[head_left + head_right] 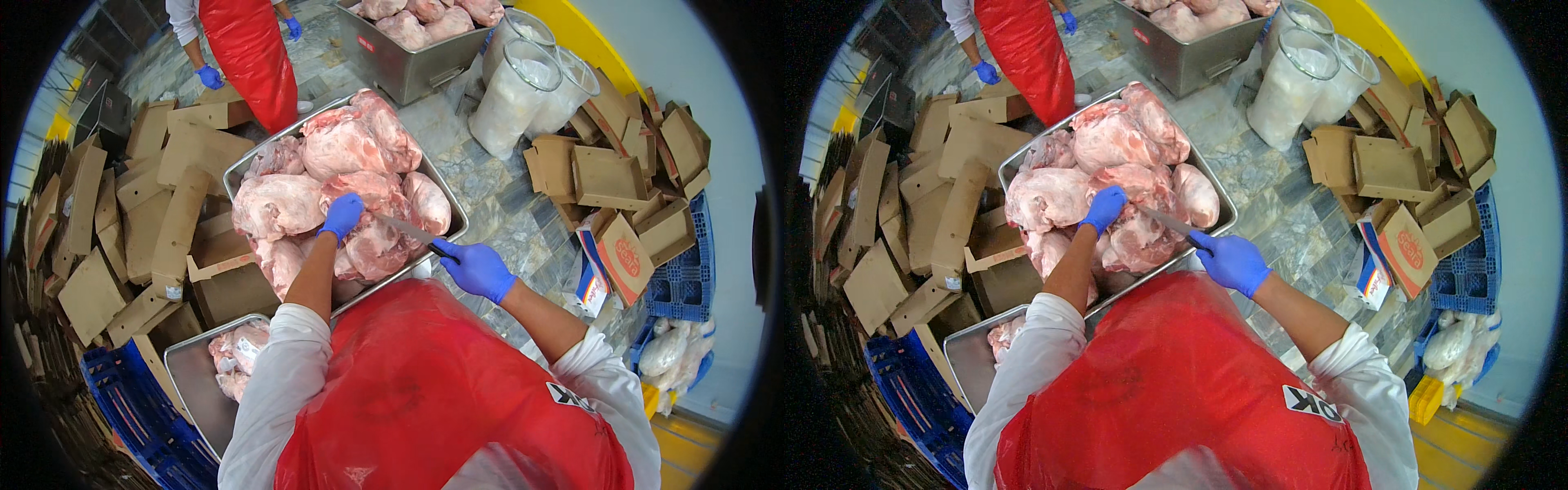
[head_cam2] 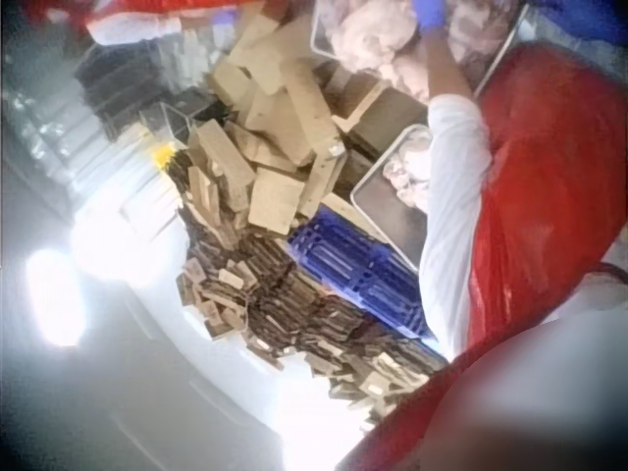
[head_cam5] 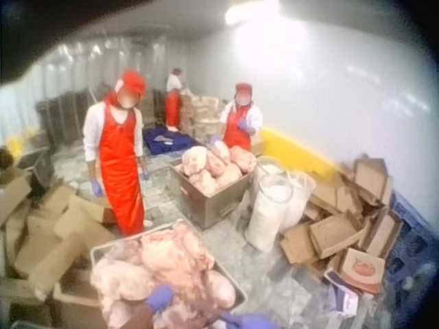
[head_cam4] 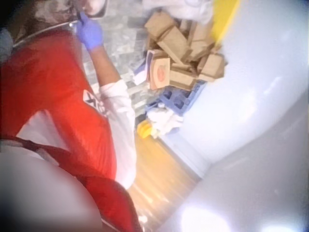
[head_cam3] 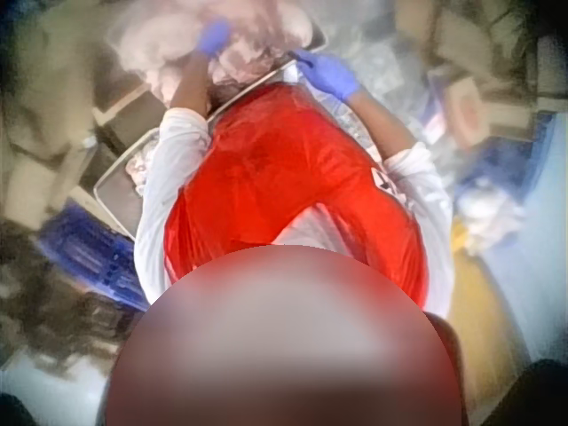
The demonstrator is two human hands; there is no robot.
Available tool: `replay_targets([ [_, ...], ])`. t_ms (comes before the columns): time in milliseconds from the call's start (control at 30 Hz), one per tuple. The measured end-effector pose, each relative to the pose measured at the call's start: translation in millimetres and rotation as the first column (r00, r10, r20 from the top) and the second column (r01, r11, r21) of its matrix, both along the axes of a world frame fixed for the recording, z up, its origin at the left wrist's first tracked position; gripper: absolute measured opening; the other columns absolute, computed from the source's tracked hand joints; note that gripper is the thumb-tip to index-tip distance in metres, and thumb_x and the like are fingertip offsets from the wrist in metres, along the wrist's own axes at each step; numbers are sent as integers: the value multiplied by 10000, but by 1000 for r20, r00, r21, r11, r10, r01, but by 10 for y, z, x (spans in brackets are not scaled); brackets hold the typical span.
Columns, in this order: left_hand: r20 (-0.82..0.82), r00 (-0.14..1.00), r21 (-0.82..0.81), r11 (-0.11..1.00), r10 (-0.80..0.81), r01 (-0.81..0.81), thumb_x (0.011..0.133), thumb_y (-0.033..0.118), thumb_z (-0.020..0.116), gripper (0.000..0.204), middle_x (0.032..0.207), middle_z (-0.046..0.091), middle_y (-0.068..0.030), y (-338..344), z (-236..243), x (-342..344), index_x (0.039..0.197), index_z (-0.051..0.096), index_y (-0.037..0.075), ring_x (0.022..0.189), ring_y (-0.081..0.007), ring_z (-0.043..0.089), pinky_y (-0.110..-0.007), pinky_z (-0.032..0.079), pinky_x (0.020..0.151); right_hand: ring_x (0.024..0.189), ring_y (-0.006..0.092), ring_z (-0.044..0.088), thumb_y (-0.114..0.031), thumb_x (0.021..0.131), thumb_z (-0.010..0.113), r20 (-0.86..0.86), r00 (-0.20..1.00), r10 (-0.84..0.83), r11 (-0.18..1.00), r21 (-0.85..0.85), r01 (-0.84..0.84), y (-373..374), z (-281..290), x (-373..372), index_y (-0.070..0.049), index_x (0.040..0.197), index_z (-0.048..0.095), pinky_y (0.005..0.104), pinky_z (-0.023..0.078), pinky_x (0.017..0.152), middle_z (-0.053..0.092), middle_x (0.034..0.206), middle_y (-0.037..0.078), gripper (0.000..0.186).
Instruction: The person uses a knife to cut large pieces of raw meat in a metal tray. They separate the meat into smaller portions and place them into another tray while wearing gloves and a red apron.
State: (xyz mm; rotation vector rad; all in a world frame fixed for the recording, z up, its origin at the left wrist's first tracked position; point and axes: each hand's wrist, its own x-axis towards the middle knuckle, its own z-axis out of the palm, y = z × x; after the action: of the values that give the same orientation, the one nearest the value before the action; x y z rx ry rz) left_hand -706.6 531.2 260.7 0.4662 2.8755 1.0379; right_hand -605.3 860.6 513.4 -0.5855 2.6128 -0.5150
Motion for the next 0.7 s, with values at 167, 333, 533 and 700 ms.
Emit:
replay_targets([
  [167,151,984,73,992,94,-106,882,179,512,185,941,639,-195,45,76,47,867,644,49,892,-380,633,-462,505,813,822,418,671,-309,950,528,32,999,22,995,97,-25,-99,69,-78,-203,1308,609,520,535,740,700,925,204,381],
  [333,-38,999,-114,993,12,-17,884,198,503,203,948,646,-205,-56,-21,97,875,637,45,904,-391,635,-478,498,815,866,423,666,-286,948,516,58,996,69,996,45,-72,-218,165,-188,-182,1297,610,518,530,774,696,958,211,376],
  [533,164,975,123,978,149,-171,888,231,490,234,955,661,-219,11,200,123,876,629,43,918,-410,628,-507,487,814,872,431,660,-243,939,501,104,989,109,987,107,-120,-455,329,-300,-129,1188,630,535,520,774,686,942,227,303],
  [700,127,980,88,982,155,-167,897,256,471,264,951,663,-224,41,98,118,886,630,46,923,-419,627,-517,482,827,842,435,665,-232,943,494,95,984,149,978,134,-161,-588,161,-452,-117,1147,618,548,518,749,687,927,226,265],
])
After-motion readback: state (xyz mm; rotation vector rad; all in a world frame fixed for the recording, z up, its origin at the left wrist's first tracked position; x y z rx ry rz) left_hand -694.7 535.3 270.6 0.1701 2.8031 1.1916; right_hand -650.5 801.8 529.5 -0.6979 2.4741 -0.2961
